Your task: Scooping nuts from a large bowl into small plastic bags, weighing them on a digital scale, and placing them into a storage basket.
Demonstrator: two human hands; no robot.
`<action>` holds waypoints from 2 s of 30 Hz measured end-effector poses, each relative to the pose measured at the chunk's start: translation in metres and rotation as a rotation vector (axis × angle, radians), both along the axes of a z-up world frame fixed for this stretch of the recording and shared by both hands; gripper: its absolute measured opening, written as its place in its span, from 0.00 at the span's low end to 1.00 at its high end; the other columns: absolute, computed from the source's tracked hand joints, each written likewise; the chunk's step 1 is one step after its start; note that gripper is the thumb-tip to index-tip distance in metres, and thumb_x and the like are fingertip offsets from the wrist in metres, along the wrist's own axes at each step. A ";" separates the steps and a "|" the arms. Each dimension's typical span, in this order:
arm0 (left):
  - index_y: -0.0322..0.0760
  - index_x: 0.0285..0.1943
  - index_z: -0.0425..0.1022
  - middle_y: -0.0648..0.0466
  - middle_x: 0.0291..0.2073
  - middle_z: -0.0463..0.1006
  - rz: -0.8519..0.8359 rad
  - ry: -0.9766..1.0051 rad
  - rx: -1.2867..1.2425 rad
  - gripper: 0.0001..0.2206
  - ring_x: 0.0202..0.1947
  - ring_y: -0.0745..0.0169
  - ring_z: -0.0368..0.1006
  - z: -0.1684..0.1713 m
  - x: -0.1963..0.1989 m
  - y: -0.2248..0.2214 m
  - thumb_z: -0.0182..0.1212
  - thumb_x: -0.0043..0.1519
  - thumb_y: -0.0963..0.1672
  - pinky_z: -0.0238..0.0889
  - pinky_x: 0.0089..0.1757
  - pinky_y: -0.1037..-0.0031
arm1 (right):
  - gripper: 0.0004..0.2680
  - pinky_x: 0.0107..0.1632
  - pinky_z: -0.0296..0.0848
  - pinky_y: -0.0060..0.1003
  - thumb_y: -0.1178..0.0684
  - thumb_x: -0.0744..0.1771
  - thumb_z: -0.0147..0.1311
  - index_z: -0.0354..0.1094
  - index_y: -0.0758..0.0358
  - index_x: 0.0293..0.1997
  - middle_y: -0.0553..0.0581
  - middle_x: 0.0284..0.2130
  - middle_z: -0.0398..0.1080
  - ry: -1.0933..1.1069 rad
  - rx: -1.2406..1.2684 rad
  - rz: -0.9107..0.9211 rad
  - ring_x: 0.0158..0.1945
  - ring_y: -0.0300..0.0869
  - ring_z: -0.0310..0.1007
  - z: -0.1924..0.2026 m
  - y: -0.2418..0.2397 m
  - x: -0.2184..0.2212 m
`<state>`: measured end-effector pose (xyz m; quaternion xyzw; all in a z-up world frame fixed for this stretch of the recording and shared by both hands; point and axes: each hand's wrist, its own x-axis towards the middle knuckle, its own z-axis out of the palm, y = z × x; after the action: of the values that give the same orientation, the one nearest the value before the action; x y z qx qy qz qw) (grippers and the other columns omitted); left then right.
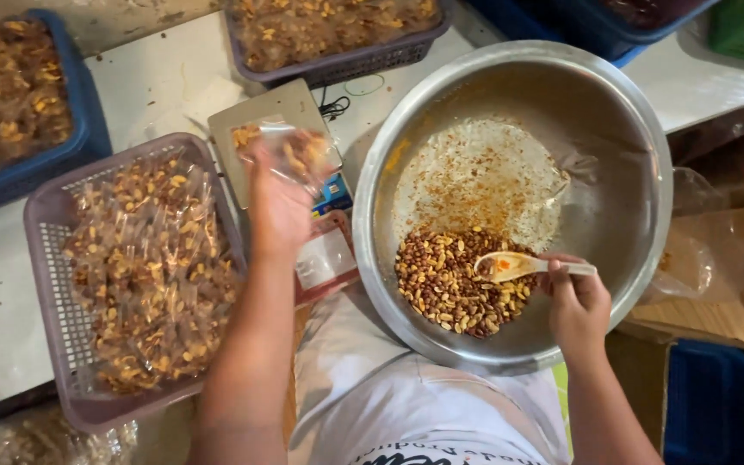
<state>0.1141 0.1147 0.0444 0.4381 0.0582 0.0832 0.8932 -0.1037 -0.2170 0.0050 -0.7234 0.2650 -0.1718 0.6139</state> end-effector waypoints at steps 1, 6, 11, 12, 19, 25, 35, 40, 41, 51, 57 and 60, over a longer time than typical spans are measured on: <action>0.48 0.40 0.70 0.57 0.39 0.80 -0.235 0.232 -0.353 0.07 0.40 0.63 0.80 0.027 -0.021 -0.015 0.54 0.67 0.50 0.78 0.42 0.57 | 0.07 0.43 0.76 0.29 0.59 0.74 0.48 0.74 0.66 0.52 0.56 0.27 0.70 -0.050 0.032 0.025 0.31 0.34 0.70 0.000 -0.005 0.003; 0.51 0.56 0.73 0.53 0.44 0.80 -0.739 -0.029 0.345 0.14 0.38 0.60 0.79 -0.017 -0.105 -0.067 0.64 0.62 0.42 0.76 0.38 0.67 | 0.06 0.38 0.73 0.28 0.59 0.74 0.49 0.73 0.69 0.51 0.55 0.25 0.67 -0.103 -0.021 0.075 0.28 0.34 0.67 0.042 0.002 0.007; 0.57 0.70 0.65 0.46 0.57 0.78 -1.145 0.142 0.904 0.28 0.37 0.61 0.76 0.002 -0.139 -0.094 0.64 0.59 0.41 0.72 0.32 0.79 | 0.07 0.41 0.69 0.26 0.56 0.74 0.50 0.73 0.69 0.51 0.56 0.32 0.71 -0.060 -0.119 0.139 0.34 0.36 0.69 0.075 0.007 0.006; 0.54 0.70 0.65 0.44 0.59 0.77 -1.132 0.139 0.880 0.30 0.46 0.56 0.77 0.002 -0.140 -0.097 0.65 0.57 0.39 0.75 0.38 0.74 | 0.07 0.40 0.69 0.27 0.57 0.74 0.49 0.73 0.70 0.50 0.57 0.31 0.71 -0.056 -0.132 0.134 0.34 0.37 0.69 0.080 0.008 0.006; 0.49 0.68 0.67 0.44 0.60 0.76 -1.026 -0.012 0.699 0.27 0.56 0.51 0.76 -0.016 -0.140 -0.097 0.64 0.58 0.39 0.74 0.50 0.65 | 0.08 0.40 0.68 0.26 0.55 0.75 0.50 0.73 0.68 0.50 0.55 0.28 0.68 -0.072 -0.096 0.080 0.33 0.35 0.66 0.074 0.000 0.011; 0.49 0.68 0.67 0.46 0.61 0.76 -1.005 -0.007 0.771 0.28 0.56 0.52 0.77 -0.020 -0.143 -0.096 0.68 0.56 0.43 0.73 0.50 0.61 | 0.06 0.38 0.66 0.26 0.57 0.75 0.49 0.72 0.69 0.50 0.56 0.29 0.68 -0.067 -0.097 0.110 0.32 0.36 0.66 0.075 0.006 0.014; 0.38 0.55 0.75 0.45 0.57 0.77 -0.967 -0.074 0.207 0.08 0.56 0.51 0.77 -0.043 -0.127 -0.071 0.51 0.71 0.41 0.77 0.53 0.64 | 0.05 0.40 0.68 0.24 0.53 0.75 0.52 0.74 0.60 0.52 0.53 0.30 0.70 0.027 -0.062 -0.043 0.32 0.33 0.68 0.059 -0.012 0.010; 0.35 0.49 0.73 0.45 0.47 0.81 0.064 -0.291 0.715 0.11 0.52 0.50 0.78 -0.051 -0.052 0.013 0.53 0.70 0.47 0.75 0.55 0.65 | 0.05 0.37 0.63 0.19 0.53 0.76 0.52 0.75 0.57 0.51 0.49 0.29 0.68 0.057 -0.023 -0.060 0.31 0.29 0.65 0.021 -0.033 -0.001; 0.35 0.49 0.73 0.45 0.47 0.81 0.058 -0.290 0.715 0.11 0.52 0.50 0.78 -0.059 -0.035 0.029 0.53 0.70 0.47 0.75 0.55 0.65 | 0.05 0.37 0.63 0.19 0.53 0.76 0.52 0.75 0.57 0.51 0.49 0.29 0.68 0.060 -0.022 -0.065 0.31 0.29 0.65 0.006 -0.036 0.000; 0.37 0.67 0.67 0.44 0.62 0.64 0.201 -0.134 1.715 0.30 0.65 0.38 0.59 -0.097 0.089 0.067 0.71 0.58 0.49 0.55 0.57 0.35 | 0.07 0.49 0.70 0.55 0.58 0.70 0.52 0.76 0.64 0.50 0.69 0.32 0.75 0.203 -0.300 0.062 0.38 0.59 0.74 -0.087 0.012 0.001; 0.44 0.63 0.69 0.55 0.55 0.75 0.187 -0.244 0.414 0.17 0.51 0.63 0.77 -0.016 0.027 0.015 0.64 0.67 0.37 0.71 0.57 0.70 | 0.06 0.35 0.69 0.32 0.53 0.72 0.54 0.77 0.58 0.46 0.53 0.23 0.71 0.178 -0.005 -0.005 0.26 0.37 0.66 -0.064 0.019 0.003; 0.47 0.53 0.74 0.48 0.51 0.79 -0.154 -0.066 -0.123 0.08 0.55 0.47 0.76 0.014 -0.015 -0.003 0.63 0.66 0.43 0.71 0.56 0.54 | 0.05 0.34 0.69 0.29 0.55 0.72 0.53 0.76 0.62 0.48 0.54 0.25 0.71 0.075 0.038 -0.007 0.27 0.35 0.67 -0.043 0.012 0.005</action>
<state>0.0995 0.1119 0.0584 0.3827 0.0000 0.0248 0.9235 -0.0982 -0.2047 -0.0382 -0.7167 0.2934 -0.1417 0.6166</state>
